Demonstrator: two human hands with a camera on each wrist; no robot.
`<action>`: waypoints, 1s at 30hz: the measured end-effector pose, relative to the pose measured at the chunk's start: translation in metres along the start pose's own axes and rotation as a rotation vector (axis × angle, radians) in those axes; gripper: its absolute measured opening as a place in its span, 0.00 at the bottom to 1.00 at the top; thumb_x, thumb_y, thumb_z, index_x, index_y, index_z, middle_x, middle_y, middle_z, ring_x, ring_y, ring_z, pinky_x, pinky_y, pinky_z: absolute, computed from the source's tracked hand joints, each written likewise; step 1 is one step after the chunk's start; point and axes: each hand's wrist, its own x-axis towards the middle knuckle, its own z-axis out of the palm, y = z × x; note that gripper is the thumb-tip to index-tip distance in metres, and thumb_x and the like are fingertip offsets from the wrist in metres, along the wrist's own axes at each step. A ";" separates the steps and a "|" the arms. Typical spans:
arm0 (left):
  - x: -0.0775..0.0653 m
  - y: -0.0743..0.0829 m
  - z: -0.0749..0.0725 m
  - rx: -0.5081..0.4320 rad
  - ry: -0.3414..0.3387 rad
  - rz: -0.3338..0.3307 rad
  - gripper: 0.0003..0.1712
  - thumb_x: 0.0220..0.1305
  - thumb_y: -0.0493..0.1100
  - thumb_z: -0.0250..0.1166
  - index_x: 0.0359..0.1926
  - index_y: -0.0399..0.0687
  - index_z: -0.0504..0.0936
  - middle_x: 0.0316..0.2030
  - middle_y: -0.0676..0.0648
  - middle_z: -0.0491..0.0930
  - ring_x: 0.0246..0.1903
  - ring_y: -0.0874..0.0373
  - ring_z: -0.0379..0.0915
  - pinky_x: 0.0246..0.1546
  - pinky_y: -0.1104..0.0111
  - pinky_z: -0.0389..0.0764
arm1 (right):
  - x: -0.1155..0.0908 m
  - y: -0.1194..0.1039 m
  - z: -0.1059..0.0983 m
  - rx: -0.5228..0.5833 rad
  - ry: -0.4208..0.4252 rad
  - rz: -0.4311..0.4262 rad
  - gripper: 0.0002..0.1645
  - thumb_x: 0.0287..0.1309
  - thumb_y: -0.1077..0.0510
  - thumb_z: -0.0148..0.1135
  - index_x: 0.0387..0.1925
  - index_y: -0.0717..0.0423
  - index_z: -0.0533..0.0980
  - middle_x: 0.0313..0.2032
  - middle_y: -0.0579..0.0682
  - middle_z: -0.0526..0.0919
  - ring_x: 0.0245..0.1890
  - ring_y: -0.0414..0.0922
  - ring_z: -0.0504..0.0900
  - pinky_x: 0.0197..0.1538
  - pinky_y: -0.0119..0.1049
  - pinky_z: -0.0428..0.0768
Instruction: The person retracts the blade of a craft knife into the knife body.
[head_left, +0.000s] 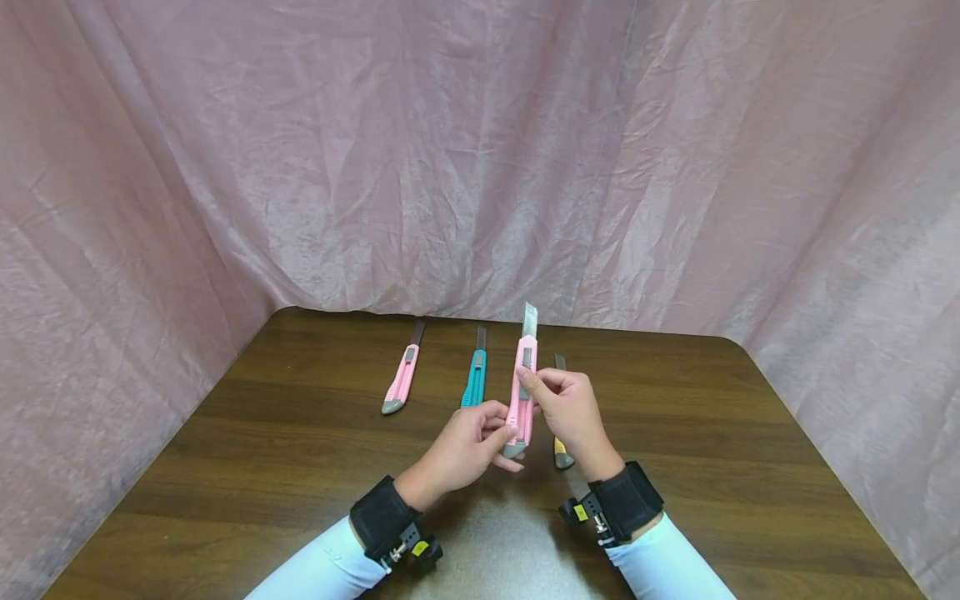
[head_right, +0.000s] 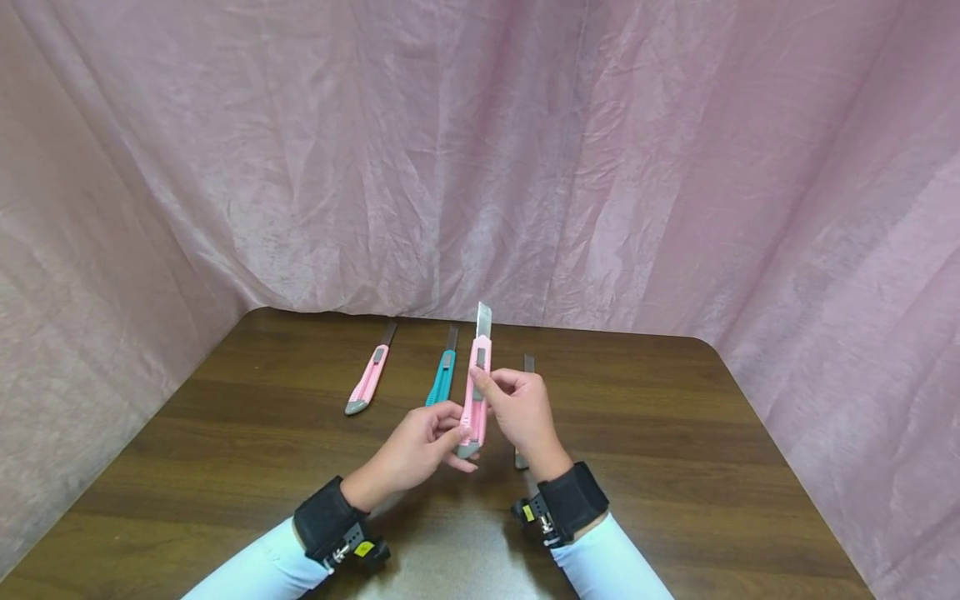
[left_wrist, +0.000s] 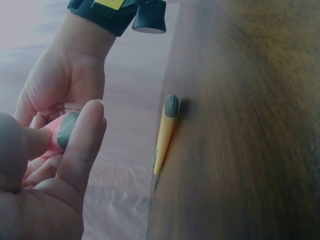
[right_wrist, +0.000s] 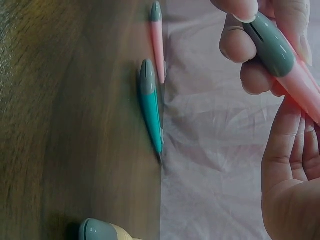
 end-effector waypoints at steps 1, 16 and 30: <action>0.000 0.000 0.000 0.000 -0.001 0.001 0.14 0.77 0.33 0.55 0.58 0.28 0.73 0.48 0.30 0.82 0.45 0.28 0.84 0.39 0.59 0.93 | 0.000 0.000 0.000 0.004 -0.001 0.000 0.20 0.67 0.48 0.69 0.34 0.64 0.87 0.22 0.47 0.82 0.26 0.41 0.80 0.29 0.30 0.83; 0.000 -0.003 -0.001 0.005 0.005 -0.001 0.14 0.77 0.33 0.55 0.58 0.29 0.73 0.47 0.31 0.82 0.44 0.28 0.84 0.39 0.59 0.93 | 0.000 0.000 -0.001 0.012 -0.044 -0.073 0.14 0.66 0.53 0.69 0.38 0.63 0.88 0.23 0.54 0.79 0.25 0.40 0.71 0.25 0.27 0.69; 0.000 -0.001 -0.001 0.001 0.017 -0.012 0.14 0.78 0.34 0.55 0.58 0.29 0.73 0.46 0.31 0.83 0.43 0.29 0.85 0.39 0.59 0.93 | 0.000 0.002 0.000 0.016 -0.057 -0.063 0.14 0.65 0.54 0.70 0.38 0.63 0.88 0.28 0.58 0.85 0.27 0.40 0.75 0.27 0.28 0.78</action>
